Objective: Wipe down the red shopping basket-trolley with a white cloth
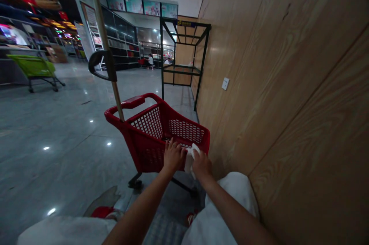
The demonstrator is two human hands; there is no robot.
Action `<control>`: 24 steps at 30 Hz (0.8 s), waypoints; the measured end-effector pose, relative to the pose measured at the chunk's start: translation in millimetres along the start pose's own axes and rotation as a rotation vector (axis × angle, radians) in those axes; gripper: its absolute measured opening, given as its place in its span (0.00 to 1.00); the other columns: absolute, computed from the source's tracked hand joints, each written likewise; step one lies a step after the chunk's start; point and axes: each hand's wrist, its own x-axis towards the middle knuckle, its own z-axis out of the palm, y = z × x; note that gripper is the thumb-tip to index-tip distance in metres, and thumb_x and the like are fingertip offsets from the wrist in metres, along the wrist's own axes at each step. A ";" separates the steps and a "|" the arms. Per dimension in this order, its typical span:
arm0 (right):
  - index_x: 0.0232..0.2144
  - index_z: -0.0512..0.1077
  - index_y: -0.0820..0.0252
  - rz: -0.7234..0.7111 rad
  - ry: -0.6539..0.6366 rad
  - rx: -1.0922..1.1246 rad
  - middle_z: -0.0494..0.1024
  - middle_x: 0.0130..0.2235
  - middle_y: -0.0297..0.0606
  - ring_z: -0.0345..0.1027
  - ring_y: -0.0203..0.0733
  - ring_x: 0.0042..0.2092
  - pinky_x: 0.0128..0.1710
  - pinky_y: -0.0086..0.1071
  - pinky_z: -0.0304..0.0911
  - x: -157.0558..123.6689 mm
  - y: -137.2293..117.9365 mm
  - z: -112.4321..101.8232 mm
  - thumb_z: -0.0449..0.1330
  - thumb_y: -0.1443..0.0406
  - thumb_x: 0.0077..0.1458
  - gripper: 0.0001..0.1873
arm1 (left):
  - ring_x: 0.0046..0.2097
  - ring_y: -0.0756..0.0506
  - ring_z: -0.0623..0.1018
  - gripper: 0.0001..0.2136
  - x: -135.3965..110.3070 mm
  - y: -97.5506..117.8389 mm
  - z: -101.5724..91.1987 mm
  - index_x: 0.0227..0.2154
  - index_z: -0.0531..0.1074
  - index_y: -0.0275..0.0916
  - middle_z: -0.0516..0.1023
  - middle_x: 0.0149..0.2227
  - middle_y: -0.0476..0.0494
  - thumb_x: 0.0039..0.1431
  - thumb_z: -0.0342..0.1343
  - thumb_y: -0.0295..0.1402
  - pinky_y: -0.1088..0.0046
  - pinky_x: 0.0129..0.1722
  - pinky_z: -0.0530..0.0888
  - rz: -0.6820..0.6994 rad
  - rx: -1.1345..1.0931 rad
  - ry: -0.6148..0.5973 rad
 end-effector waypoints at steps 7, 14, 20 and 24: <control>0.55 0.67 0.58 -0.232 -0.051 0.235 0.74 0.48 0.50 0.70 0.51 0.47 0.51 0.46 0.62 -10.9 -52.1 -1.0 0.54 0.67 0.57 0.23 | 0.58 0.38 0.67 0.15 1.3 -67.9 -37.0 0.27 0.75 0.41 0.79 0.37 0.42 0.61 0.45 0.38 0.45 0.62 0.52 -0.032 -0.032 -0.118; 0.51 0.70 0.59 -0.768 -0.134 0.498 0.56 0.65 0.44 0.44 0.46 0.67 0.64 0.48 0.44 12.0 -62.2 -2.2 0.55 0.65 0.59 0.18 | 0.56 0.38 0.69 0.12 -7.2 -146.7 -76.7 0.23 0.72 0.41 0.79 0.36 0.43 0.56 0.45 0.32 0.46 0.62 0.53 -0.012 0.072 -0.248; 0.60 0.60 0.66 -0.861 -0.177 0.511 0.54 0.66 0.48 0.44 0.45 0.66 0.65 0.41 0.45 -8.6 -82.8 8.9 0.56 0.70 0.50 0.33 | 0.66 0.33 0.55 0.12 -47.4 -116.6 -62.2 0.40 0.72 0.35 0.67 0.58 0.33 0.53 0.51 0.31 0.47 0.63 0.56 -0.289 0.131 -0.031; 0.60 0.59 0.72 -0.696 -0.090 0.478 0.58 0.64 0.54 0.46 0.55 0.65 0.65 0.49 0.42 -31.0 -120.9 13.2 0.63 0.58 0.45 0.43 | 0.67 0.36 0.53 0.15 -70.1 -87.7 -52.4 0.44 0.72 0.37 0.69 0.58 0.39 0.58 0.45 0.29 0.46 0.65 0.52 -0.289 0.089 0.012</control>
